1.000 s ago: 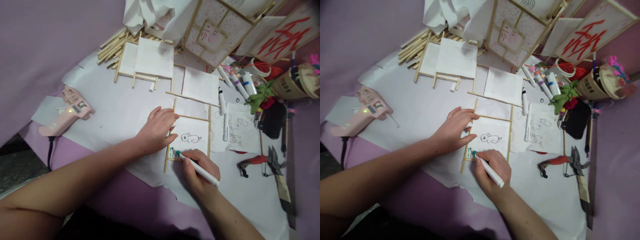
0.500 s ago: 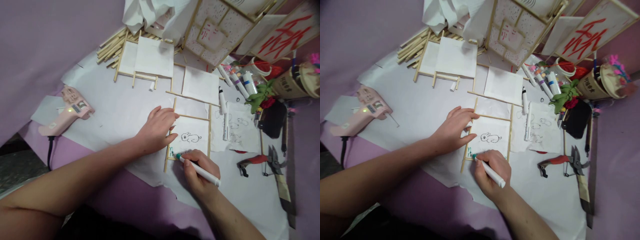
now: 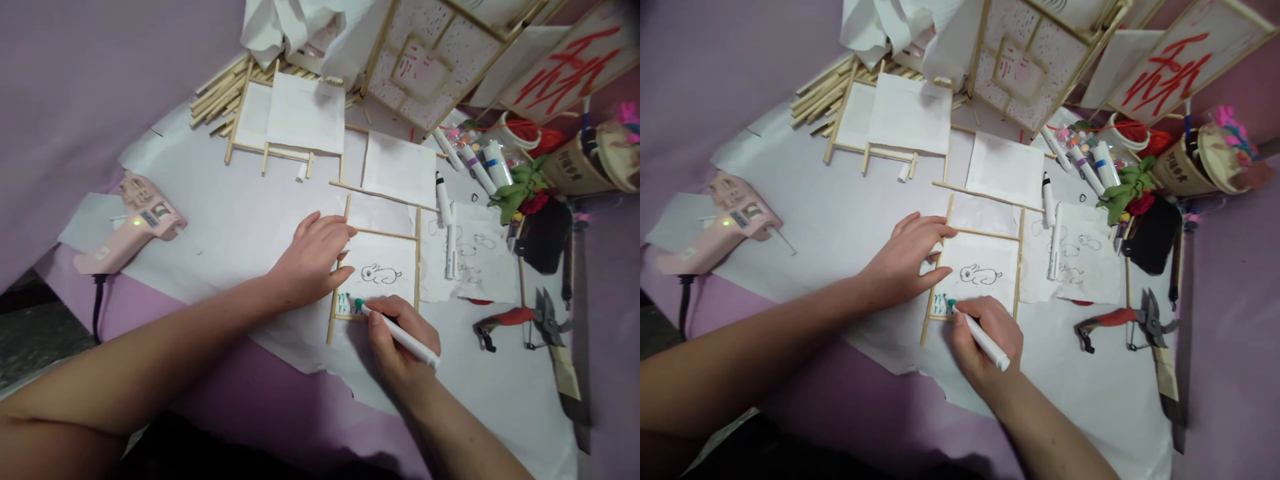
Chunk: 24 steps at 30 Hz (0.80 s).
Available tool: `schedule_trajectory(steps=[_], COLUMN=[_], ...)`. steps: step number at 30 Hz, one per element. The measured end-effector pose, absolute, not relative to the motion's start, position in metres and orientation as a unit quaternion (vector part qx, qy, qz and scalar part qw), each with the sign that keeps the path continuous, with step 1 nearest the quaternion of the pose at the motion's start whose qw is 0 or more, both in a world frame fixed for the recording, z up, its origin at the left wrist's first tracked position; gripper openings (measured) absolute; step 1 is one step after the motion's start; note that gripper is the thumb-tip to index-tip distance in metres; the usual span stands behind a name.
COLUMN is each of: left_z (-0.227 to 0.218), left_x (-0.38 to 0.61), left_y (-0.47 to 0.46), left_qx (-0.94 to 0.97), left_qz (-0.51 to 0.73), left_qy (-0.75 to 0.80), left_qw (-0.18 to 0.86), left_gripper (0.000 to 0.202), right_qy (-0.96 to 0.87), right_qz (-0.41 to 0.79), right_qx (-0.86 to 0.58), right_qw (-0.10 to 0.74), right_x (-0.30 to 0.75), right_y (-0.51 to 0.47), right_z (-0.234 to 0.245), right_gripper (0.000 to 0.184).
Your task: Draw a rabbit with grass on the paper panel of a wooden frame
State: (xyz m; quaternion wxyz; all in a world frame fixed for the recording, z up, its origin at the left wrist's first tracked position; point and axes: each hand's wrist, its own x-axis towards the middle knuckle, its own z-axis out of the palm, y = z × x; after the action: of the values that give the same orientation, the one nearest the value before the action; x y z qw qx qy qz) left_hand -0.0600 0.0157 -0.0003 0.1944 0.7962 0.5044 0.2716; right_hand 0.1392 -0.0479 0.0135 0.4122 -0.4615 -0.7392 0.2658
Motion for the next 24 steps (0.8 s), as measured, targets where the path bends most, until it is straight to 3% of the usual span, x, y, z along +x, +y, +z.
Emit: schedule_trajectory(steps=[24], left_z=[0.0011], left_x=[-0.0587], left_y=[0.0145], left_qx=[0.804], left_qz=[0.257], left_qy=[0.503], left_qw=[0.185], left_gripper=[0.057], right_qy=[-0.741], right_qz=[0.260], right_qx=[-0.467], right_qw=[0.406], right_x=[0.1427], right_y=[-0.0468], right_z=[0.0124], right_gripper=[0.011])
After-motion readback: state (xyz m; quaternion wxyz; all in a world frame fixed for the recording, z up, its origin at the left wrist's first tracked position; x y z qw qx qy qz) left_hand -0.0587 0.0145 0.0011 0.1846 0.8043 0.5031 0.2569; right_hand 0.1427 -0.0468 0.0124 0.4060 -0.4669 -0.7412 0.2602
